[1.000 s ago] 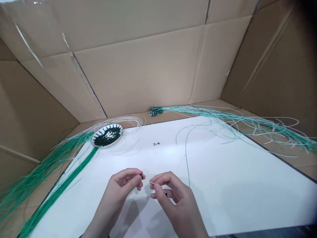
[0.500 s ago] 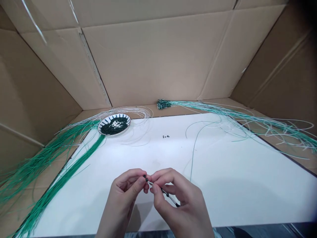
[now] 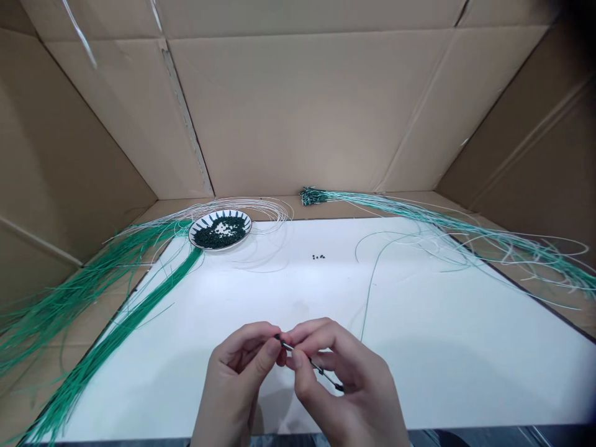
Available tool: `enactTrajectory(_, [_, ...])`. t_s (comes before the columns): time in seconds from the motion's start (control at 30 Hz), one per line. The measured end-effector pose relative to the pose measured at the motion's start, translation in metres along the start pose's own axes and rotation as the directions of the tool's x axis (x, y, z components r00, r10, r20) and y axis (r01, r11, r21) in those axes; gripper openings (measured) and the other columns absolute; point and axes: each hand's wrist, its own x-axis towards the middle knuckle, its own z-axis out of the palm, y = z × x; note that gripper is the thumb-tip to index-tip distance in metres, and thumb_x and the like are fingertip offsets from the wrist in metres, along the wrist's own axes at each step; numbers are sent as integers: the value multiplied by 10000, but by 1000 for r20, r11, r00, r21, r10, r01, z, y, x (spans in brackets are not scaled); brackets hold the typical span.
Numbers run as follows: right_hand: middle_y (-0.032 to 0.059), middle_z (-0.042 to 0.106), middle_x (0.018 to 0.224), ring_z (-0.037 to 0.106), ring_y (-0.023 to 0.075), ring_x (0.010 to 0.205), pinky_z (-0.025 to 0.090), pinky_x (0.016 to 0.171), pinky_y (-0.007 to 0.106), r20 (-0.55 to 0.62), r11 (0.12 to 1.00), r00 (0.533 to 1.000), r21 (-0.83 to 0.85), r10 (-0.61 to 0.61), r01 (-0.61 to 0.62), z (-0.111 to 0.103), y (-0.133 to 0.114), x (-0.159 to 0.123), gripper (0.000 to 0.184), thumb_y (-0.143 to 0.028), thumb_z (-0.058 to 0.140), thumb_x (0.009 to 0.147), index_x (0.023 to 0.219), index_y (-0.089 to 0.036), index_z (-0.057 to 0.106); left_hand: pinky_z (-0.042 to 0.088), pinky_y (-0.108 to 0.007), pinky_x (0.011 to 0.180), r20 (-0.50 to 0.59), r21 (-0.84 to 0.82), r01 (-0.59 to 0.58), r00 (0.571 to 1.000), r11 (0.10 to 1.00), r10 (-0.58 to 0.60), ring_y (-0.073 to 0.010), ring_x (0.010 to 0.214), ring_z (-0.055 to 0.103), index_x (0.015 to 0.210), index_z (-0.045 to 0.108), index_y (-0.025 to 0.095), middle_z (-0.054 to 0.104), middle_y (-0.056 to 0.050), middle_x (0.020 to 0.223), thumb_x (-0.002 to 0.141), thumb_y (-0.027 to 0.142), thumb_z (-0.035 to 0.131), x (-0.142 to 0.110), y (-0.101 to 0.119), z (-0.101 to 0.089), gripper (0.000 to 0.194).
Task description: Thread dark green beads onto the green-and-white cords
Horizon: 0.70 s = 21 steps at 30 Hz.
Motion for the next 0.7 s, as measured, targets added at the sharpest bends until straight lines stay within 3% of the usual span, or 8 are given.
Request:
enactTrajectory(0.13, [34,730,787,709,181,751,615,675,265,0,999,999,-16,38,-38,2,-5,-1,121,-197,634,774,673,-244,586,572,-193,614,-23,46,-63,998,997,65,-146,602,693,671,817,269,772,15,636,558,459,954,-1,-2,-8,260])
enactTrajectory(0.3, [13,728,822,703,168,794,575,678,241,76,995,992,-23,101,-100,0,-10,-1,107,-208,614,742,657,-240,558,591,-204,588,92,179,-215,975,960,202,-181,643,719,702,845,315,785,10,681,642,297,916,2,-1,-18,95])
enactTrajectory(0.4, [7,711,828,683,165,805,556,699,248,124,986,979,-20,164,-163,-3,-14,2,94,-212,606,725,653,-235,549,581,-224,609,96,239,-270,962,933,254,-194,664,705,673,839,321,774,8,681,658,230,869,-1,6,-16,96])
enactTrajectory(0.6, [-10,697,815,675,162,775,538,719,256,253,963,929,-57,271,-265,-11,-25,8,93,-195,599,723,646,-221,555,577,-290,642,70,305,-194,981,932,182,-225,661,700,608,808,281,752,-9,664,629,263,844,-8,18,-10,45])
enactTrajectory(0.7, [-13,708,798,676,161,765,538,714,247,263,959,923,-37,281,-282,-12,-27,8,97,-200,612,735,646,-219,580,575,-265,624,37,265,-147,989,953,143,-205,640,707,605,811,293,775,8,661,596,242,857,-8,18,-10,69])
